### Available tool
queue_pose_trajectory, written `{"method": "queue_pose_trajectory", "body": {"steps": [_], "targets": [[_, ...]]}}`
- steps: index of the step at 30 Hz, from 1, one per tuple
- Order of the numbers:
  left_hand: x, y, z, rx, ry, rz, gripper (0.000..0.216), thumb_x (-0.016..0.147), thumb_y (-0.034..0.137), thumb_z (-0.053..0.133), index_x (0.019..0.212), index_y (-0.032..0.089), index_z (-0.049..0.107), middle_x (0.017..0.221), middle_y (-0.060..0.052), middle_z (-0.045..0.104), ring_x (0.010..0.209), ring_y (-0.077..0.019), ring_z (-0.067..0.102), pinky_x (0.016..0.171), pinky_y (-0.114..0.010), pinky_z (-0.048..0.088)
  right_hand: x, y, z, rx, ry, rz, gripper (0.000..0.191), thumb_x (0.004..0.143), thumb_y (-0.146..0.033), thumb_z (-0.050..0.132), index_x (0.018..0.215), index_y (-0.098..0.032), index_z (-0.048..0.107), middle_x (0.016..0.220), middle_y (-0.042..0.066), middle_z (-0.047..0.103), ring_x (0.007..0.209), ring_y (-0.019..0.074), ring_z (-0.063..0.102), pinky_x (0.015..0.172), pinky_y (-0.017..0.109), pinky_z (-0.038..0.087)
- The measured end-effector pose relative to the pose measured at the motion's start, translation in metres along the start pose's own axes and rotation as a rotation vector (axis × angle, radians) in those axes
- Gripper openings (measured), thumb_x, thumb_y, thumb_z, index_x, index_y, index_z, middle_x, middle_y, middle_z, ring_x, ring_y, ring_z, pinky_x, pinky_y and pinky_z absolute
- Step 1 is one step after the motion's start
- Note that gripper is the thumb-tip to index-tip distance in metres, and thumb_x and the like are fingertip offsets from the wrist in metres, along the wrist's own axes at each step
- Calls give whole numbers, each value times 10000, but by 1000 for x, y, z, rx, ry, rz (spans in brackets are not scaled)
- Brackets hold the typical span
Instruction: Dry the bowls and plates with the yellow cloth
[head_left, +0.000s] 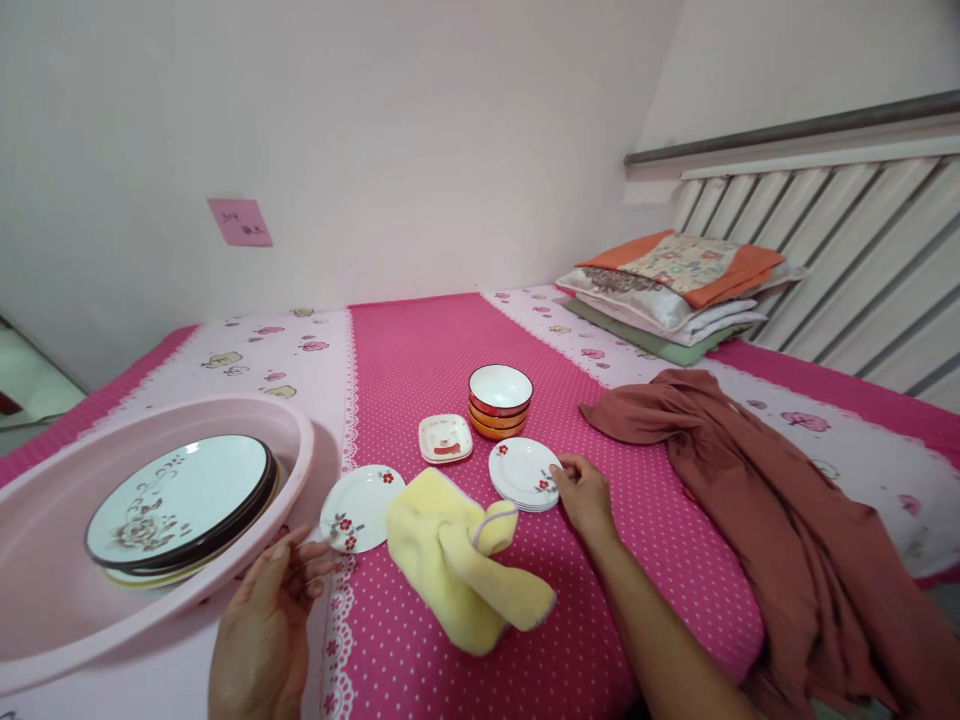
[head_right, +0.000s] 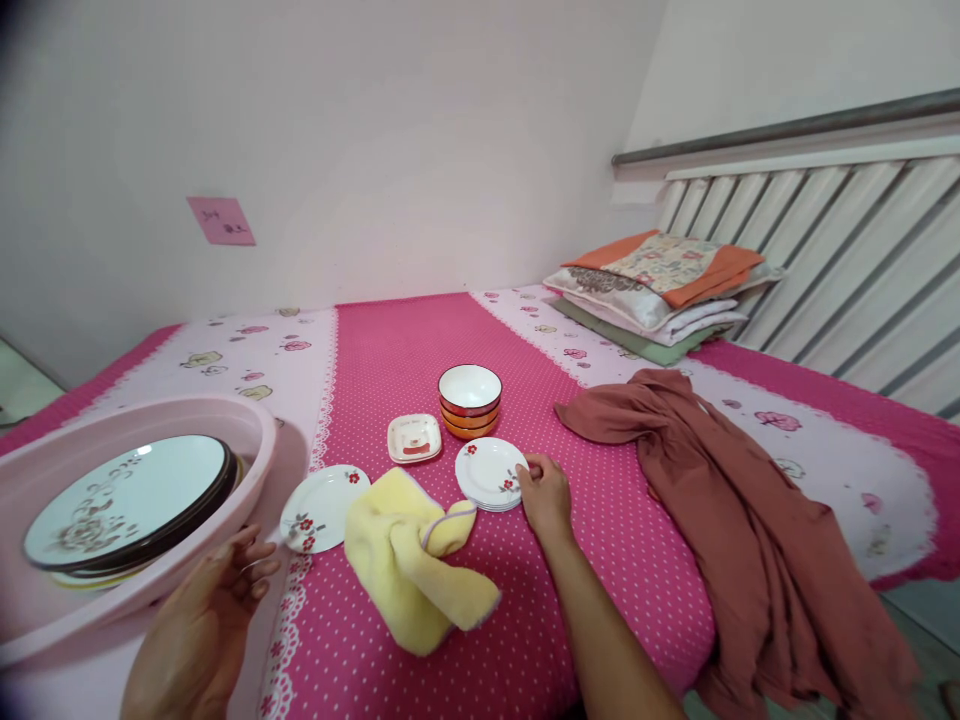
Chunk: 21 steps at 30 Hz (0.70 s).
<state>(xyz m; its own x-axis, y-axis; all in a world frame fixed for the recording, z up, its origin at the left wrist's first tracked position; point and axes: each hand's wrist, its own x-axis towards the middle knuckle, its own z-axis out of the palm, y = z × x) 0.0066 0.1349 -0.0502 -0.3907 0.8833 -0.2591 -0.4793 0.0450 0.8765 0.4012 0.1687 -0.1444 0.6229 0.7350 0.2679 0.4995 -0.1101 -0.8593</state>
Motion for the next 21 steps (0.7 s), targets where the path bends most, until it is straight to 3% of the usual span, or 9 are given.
{"method": "queue_pose_trajectory", "body": {"steps": [5, 10, 14, 16, 17, 19, 21], "targets": [[-3, 0, 4, -49, 18, -25, 145, 798, 240, 737, 908, 145, 746, 709, -30, 754, 583, -136, 659, 516, -199, 518, -4, -12, -3, 61, 75, 4, 494, 750, -573, 624, 925, -127, 743, 693, 48, 655, 640, 239, 606, 649, 368, 501], [4, -10, 4, -81, 213, -59, 116, 902, 116, 620, 855, 142, 723, 732, -28, 736, 672, -140, 702, 635, -233, 601, -21, -61, -20, 146, 161, -48, 582, 842, -567, 568, 1186, -110, 677, 932, 104, 693, 771, 243, 618, 724, 389, 528], [11, -18, 2, -96, 291, -84, 152, 923, 54, 616, 855, 149, 714, 847, -40, 752, 793, -128, 723, 772, -232, 605, -55, -125, -16, 249, -138, -154, 414, 906, -540, 609, 1104, -197, 730, 905, 62, 735, 746, 222, 674, 672, 337, 550], [11, -20, 3, -105, 292, -99, 165, 917, 31, 618, 863, 154, 714, 894, -46, 760, 826, -125, 729, 798, -228, 598, -75, -151, -4, 217, -462, -257, 348, 950, -463, 587, 1124, -202, 737, 992, 83, 754, 866, 245, 710, 783, 375, 574], [11, -20, 4, -109, 280, -108, 162, 917, 30, 619, 869, 152, 714, 908, -55, 764, 834, -131, 734, 801, -234, 600, -84, -160, 4, 173, -563, -306, 344, 939, -422, 607, 1169, -200, 735, 1102, 104, 757, 990, 269, 715, 889, 414, 569], [11, -20, 6, -114, 249, -123, 154, 925, 42, 610, 880, 142, 717, 917, -75, 768, 835, -146, 743, 791, -252, 608, -100, -168, 22, 41, -693, -345, 449, 900, -392, 685, 1299, -186, 700, 1336, 147, 707, 1248, 330, 647, 1080, 502, 489], [10, -20, 7, -114, 224, -121, 162, 937, 56, 588, 873, 136, 714, 884, -75, 761, 804, -146, 740, 771, -256, 610, -112, -165, 41, -95, -744, -362, 586, 869, -385, 749, 1401, -162, 645, 1471, 177, 635, 1386, 371, 556, 1160, 542, 415]]}}
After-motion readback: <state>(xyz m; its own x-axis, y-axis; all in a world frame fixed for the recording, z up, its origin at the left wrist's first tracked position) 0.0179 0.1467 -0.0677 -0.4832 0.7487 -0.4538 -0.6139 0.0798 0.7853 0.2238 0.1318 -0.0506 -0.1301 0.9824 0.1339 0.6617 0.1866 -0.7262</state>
